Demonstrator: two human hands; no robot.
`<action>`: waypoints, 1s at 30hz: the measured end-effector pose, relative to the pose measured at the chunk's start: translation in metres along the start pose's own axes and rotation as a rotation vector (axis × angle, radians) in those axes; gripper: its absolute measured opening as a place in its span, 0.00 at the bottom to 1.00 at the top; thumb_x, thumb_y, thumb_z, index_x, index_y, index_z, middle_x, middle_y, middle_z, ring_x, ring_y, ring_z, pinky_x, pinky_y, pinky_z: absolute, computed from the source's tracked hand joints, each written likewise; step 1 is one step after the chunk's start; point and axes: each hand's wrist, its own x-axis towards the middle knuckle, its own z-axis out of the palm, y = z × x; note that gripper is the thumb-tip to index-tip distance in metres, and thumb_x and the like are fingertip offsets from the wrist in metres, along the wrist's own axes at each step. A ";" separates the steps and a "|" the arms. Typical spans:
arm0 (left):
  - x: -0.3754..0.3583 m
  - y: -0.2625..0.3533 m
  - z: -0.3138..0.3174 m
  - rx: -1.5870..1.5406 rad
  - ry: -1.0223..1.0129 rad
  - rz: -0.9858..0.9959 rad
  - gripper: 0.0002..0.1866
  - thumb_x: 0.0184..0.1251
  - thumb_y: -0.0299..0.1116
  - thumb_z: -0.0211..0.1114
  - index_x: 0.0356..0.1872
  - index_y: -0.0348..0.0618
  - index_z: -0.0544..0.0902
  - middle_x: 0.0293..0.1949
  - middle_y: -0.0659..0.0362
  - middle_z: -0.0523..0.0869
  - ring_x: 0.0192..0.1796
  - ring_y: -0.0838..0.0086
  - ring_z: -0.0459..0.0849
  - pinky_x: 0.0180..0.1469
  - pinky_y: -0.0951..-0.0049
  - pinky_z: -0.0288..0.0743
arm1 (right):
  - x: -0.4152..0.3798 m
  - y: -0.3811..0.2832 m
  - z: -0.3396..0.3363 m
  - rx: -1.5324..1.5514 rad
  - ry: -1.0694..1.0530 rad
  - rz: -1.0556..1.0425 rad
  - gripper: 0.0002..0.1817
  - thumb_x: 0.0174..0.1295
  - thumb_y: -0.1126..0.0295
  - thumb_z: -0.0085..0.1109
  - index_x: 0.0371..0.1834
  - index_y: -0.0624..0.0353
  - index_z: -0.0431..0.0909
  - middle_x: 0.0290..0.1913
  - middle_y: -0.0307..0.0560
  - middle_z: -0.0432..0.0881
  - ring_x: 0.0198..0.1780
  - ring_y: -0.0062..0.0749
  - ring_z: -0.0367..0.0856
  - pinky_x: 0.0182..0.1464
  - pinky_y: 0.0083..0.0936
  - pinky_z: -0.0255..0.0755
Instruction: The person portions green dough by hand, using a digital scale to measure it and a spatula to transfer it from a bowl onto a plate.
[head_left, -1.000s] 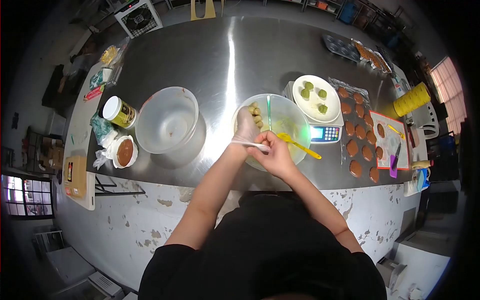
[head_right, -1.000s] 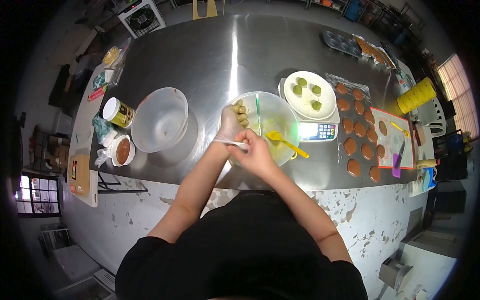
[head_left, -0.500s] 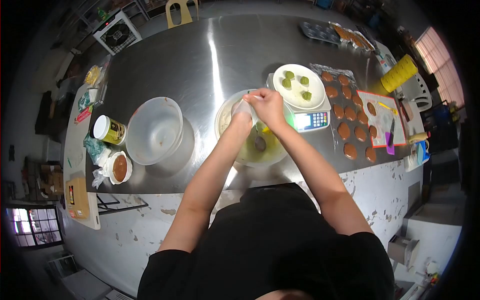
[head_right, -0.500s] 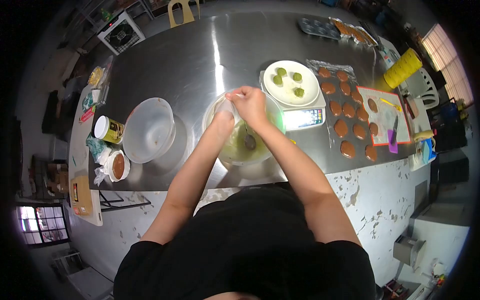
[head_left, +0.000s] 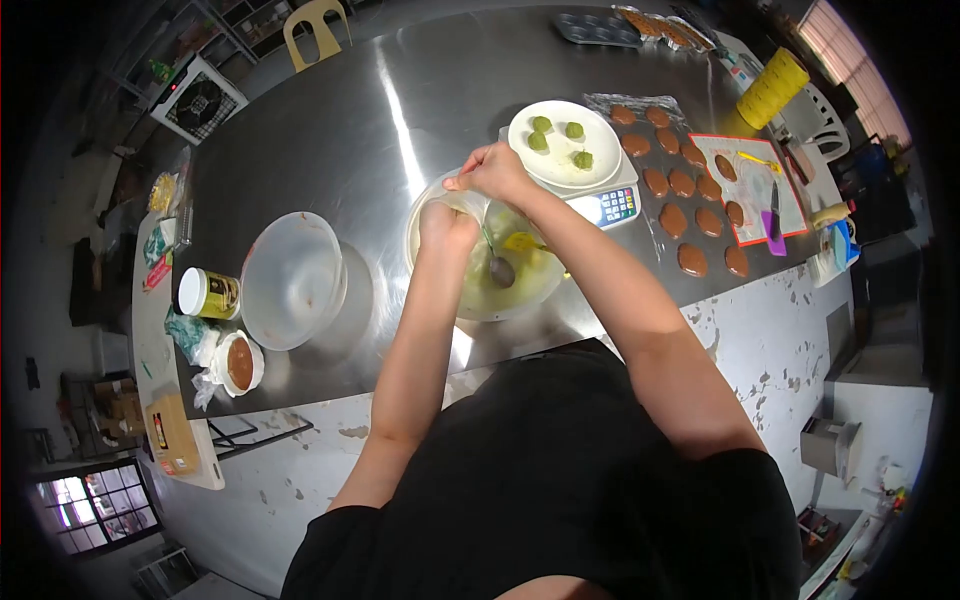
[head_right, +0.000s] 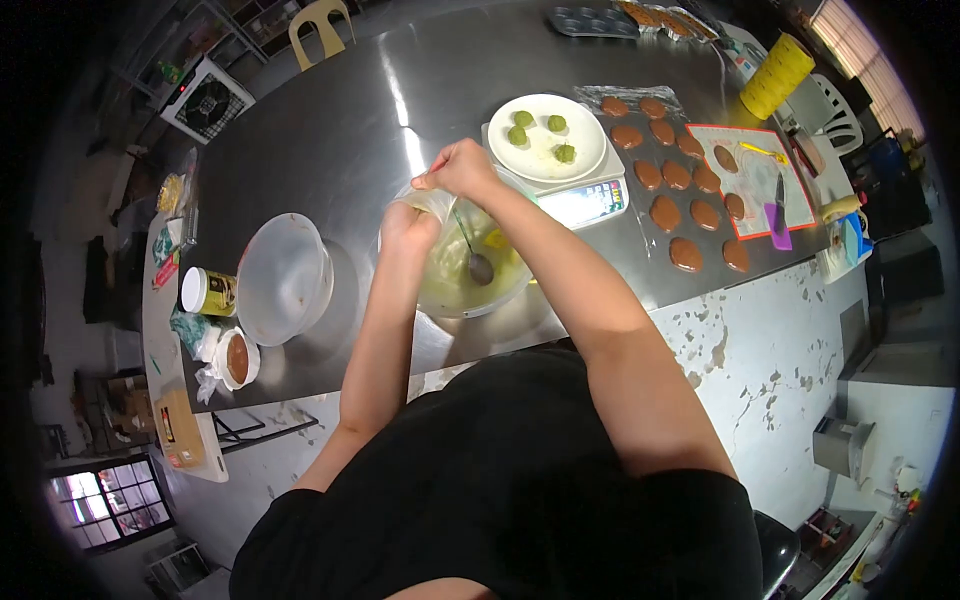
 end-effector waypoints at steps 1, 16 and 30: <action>-0.005 0.003 -0.002 -0.040 -0.025 -0.017 0.14 0.69 0.26 0.38 0.49 0.27 0.66 0.46 0.47 0.73 0.49 0.61 0.76 0.57 0.62 0.72 | 0.001 0.000 -0.001 -0.027 -0.002 0.008 0.19 0.34 0.58 0.78 0.20 0.61 0.81 0.22 0.44 0.81 0.24 0.29 0.78 0.32 0.27 0.73; -0.100 0.086 -0.071 0.063 -0.433 -0.213 0.23 0.65 0.33 0.50 0.56 0.25 0.65 0.65 0.40 0.60 0.70 0.51 0.54 0.70 0.50 0.46 | -0.001 -0.007 -0.043 0.038 0.006 0.053 0.18 0.37 0.60 0.77 0.19 0.61 0.79 0.21 0.42 0.78 0.25 0.24 0.74 0.30 0.21 0.69; -0.099 0.037 -0.131 1.087 0.188 0.014 0.24 0.63 0.38 0.61 0.56 0.40 0.64 0.46 0.56 0.75 0.39 0.70 0.82 0.33 0.70 0.80 | -0.056 -0.060 -0.076 0.182 -0.151 -0.103 0.15 0.50 0.60 0.70 0.24 0.58 0.76 0.21 0.33 0.74 0.22 0.14 0.68 0.26 0.13 0.66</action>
